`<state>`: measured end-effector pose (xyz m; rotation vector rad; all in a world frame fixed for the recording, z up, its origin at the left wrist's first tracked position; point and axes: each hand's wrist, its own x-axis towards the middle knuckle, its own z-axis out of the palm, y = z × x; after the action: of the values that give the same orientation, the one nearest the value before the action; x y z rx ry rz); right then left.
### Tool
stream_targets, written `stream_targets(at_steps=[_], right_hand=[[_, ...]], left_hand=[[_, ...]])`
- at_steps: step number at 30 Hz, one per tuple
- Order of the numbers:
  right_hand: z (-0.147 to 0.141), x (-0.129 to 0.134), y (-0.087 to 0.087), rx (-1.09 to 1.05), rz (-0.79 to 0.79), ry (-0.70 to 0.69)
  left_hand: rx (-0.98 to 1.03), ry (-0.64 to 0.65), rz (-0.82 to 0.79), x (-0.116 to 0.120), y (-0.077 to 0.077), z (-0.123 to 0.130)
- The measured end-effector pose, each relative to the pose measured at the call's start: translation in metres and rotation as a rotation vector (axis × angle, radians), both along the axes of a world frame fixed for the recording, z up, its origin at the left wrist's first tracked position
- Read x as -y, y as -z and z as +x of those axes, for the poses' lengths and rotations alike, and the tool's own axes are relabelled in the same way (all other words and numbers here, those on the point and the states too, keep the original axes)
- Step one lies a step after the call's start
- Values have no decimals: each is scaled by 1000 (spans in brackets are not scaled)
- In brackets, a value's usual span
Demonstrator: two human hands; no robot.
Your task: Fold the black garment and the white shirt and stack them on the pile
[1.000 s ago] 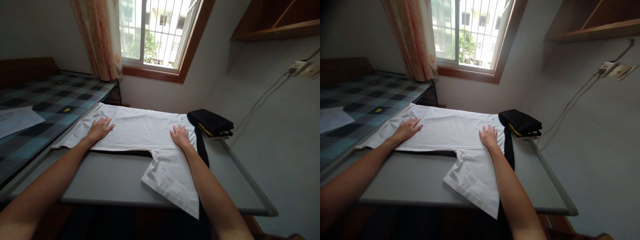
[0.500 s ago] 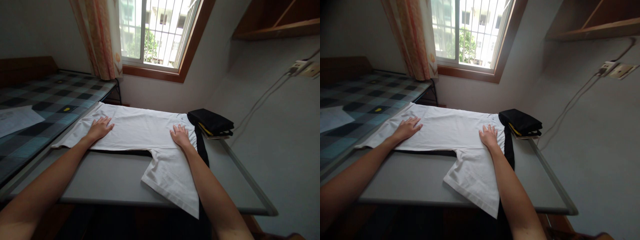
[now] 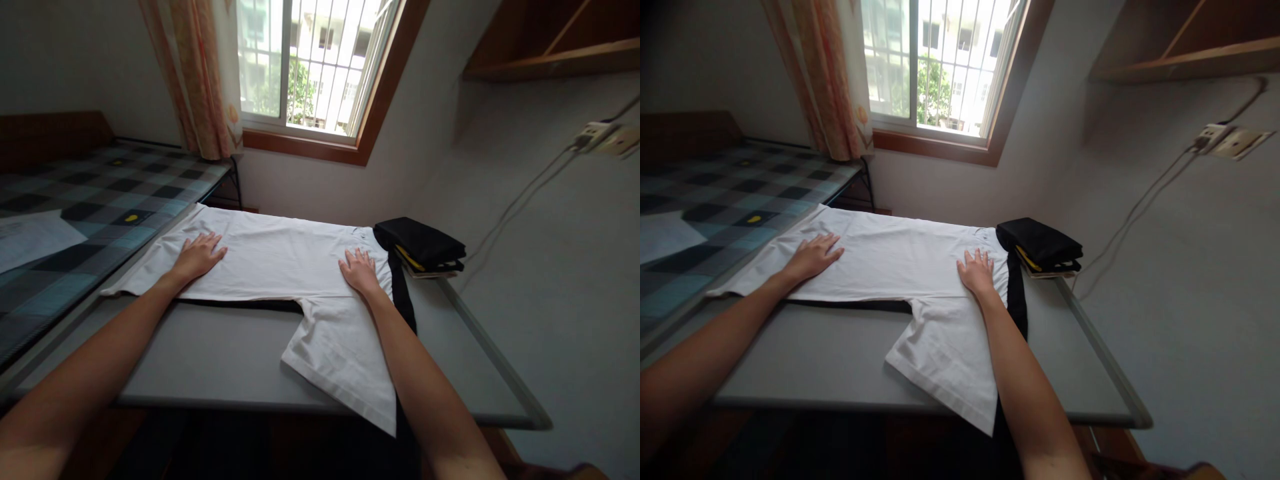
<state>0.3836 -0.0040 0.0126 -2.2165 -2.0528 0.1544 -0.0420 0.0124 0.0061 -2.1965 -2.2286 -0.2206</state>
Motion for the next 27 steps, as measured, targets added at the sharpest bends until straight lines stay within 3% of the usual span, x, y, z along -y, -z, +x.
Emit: stream_targets(at_steps=[27], right_hand=[[0,0,0,23,1,-1]], left_hand=[[9,2,-22,0,1,-1]])
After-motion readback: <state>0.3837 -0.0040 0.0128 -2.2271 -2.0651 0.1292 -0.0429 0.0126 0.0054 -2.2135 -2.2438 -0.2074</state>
